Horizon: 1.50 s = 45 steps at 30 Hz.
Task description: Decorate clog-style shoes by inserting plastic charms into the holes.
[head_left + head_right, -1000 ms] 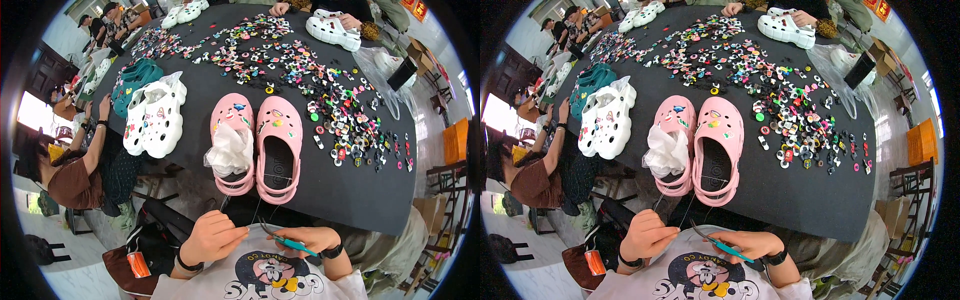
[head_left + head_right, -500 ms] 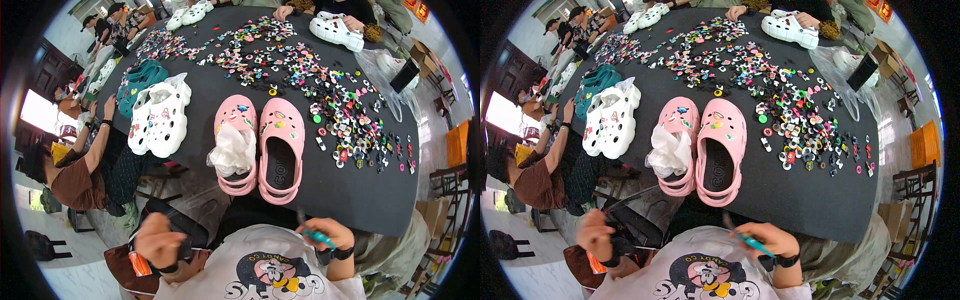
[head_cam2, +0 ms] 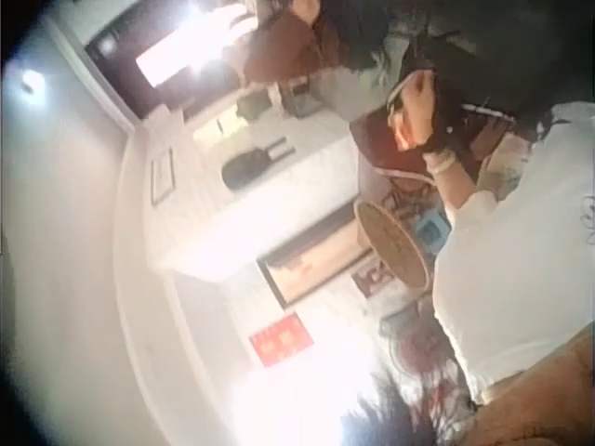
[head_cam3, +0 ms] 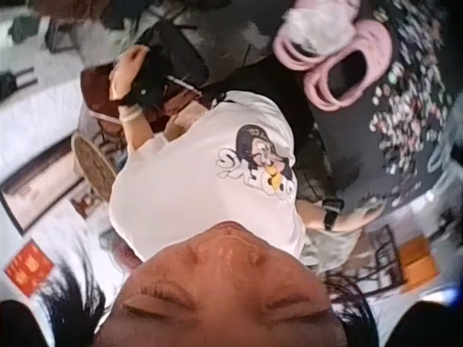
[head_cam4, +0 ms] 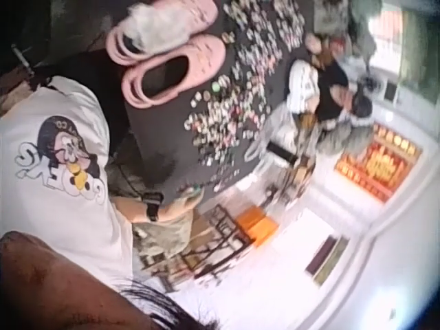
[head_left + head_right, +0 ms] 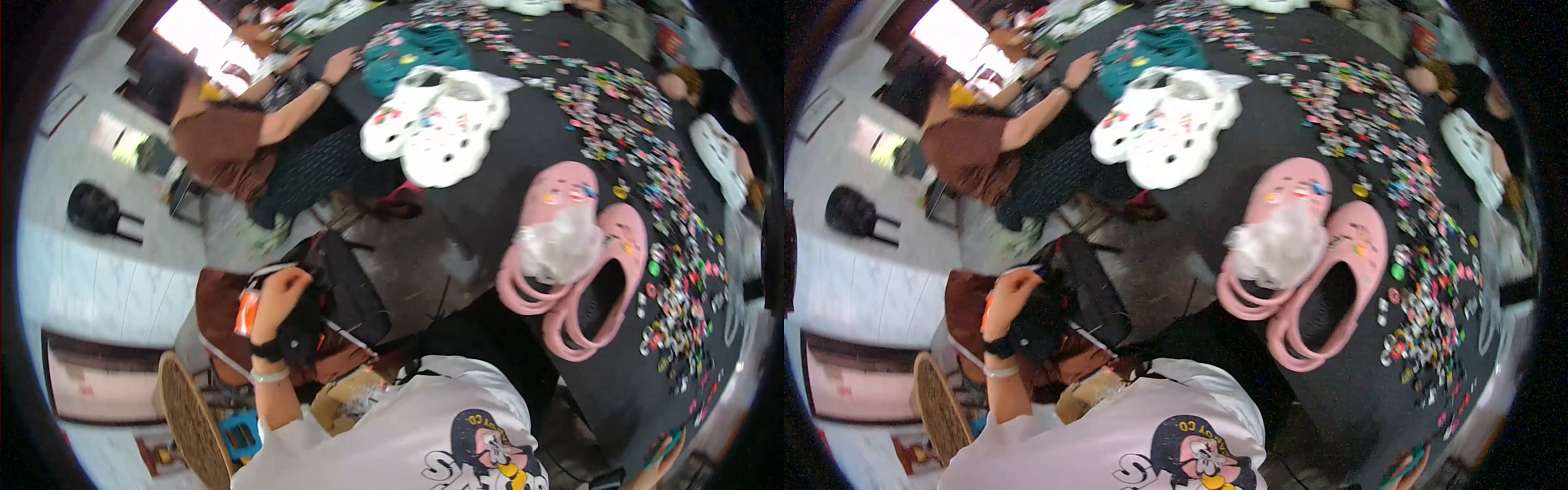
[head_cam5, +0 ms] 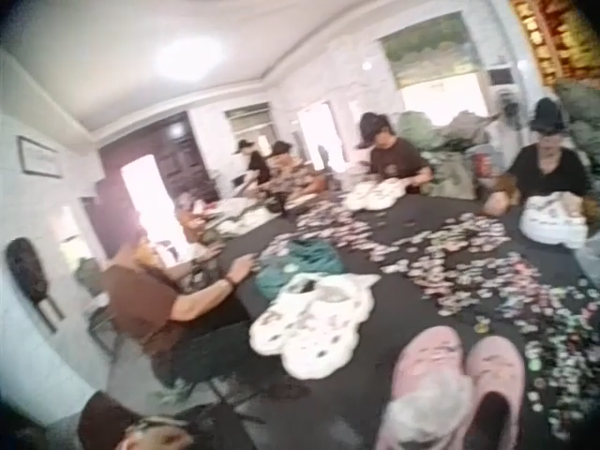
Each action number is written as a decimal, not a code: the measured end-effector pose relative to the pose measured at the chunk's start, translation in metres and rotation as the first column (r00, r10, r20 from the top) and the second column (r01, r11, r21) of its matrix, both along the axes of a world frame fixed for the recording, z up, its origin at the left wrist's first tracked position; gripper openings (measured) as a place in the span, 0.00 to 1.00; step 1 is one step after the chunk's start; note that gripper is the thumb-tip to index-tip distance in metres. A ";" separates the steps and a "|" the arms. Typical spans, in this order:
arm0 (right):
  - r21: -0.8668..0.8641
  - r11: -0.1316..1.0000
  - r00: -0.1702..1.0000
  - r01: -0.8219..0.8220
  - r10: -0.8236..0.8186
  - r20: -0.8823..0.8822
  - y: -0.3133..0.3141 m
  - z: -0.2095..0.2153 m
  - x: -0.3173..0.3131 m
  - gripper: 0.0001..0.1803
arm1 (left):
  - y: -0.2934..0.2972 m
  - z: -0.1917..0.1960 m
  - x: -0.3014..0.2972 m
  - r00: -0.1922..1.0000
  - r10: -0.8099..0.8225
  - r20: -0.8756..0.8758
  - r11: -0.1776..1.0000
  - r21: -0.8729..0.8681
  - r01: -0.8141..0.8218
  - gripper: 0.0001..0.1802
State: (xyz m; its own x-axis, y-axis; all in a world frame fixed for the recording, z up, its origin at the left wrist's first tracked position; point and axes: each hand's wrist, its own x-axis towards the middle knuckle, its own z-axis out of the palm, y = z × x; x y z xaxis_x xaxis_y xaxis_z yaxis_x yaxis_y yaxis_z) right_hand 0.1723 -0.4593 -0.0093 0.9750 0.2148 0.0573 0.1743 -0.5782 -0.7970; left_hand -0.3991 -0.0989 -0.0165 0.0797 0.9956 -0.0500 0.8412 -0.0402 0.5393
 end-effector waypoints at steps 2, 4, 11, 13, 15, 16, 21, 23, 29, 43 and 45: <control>0.003 0.995 0.992 -0.097 0.096 0.085 -0.018 -0.004 0.022 0.23 | -0.026 -0.064 -0.066 0.997 -0.077 -0.001 0.971 -0.228 0.075 0.11; -0.063 0.997 0.995 -0.053 0.058 0.079 -0.038 -0.007 0.043 0.24 | -0.068 -0.106 -0.108 0.992 0.103 0.067 0.822 -0.567 -0.047 0.10; -0.314 0.944 0.975 0.104 -0.035 0.219 -0.080 -0.018 0.101 0.22 | -0.272 -0.242 -0.239 0.965 0.240 -0.101 0.525 -0.823 -0.217 0.12; -0.418 0.902 0.980 0.111 -0.029 0.198 -0.074 -0.016 0.099 0.21 | -0.308 -0.257 -0.240 0.923 0.340 -0.181 0.448 -0.831 -0.329 0.15; -0.585 0.793 0.976 0.170 -0.053 0.212 -0.071 -0.008 0.085 0.20 | -0.318 -0.272 -0.193 0.878 0.424 -0.222 0.365 -0.845 -0.390 0.19; -0.554 0.824 0.969 0.121 0.022 0.246 -0.088 -0.010 0.091 0.19 | -0.305 -0.248 -0.158 0.889 0.394 -0.232 0.443 -0.800 -0.406 0.23; -0.631 0.768 0.992 0.114 -0.054 0.114 -0.088 -0.023 0.105 0.20 | -0.255 -0.255 -0.203 0.809 0.460 -0.366 0.619 -0.521 -0.588 0.19; -0.615 0.779 0.989 0.120 -0.039 0.144 -0.094 -0.024 0.100 0.21 | -0.194 -0.239 -0.194 0.880 0.475 0.017 0.773 -0.485 -0.408 0.15; -0.500 0.866 0.933 -0.020 0.196 0.301 -0.204 -0.129 0.189 0.22 | -0.006 -0.070 0.027 0.980 -0.060 0.189 0.998 0.015 0.059 0.15; -0.514 0.852 0.921 0.103 0.113 0.372 -0.131 -0.085 0.064 0.26 | -0.019 0.017 0.346 0.619 -0.722 -0.309 0.503 0.380 0.776 0.30; -0.509 0.850 0.913 0.137 0.092 0.398 -0.122 -0.083 0.055 0.26 | -0.024 0.016 0.359 0.670 -0.643 -0.371 0.534 0.409 0.740 0.29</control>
State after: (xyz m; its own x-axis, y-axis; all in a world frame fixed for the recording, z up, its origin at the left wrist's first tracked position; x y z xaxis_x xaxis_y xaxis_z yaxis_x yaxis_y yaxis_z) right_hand 0.2271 -0.5811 -0.0922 0.8974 0.3015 0.3221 0.3866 -0.8893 -0.2445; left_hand -0.0404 -0.1233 0.0000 0.7931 0.5079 0.3361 0.4984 -0.8585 0.1210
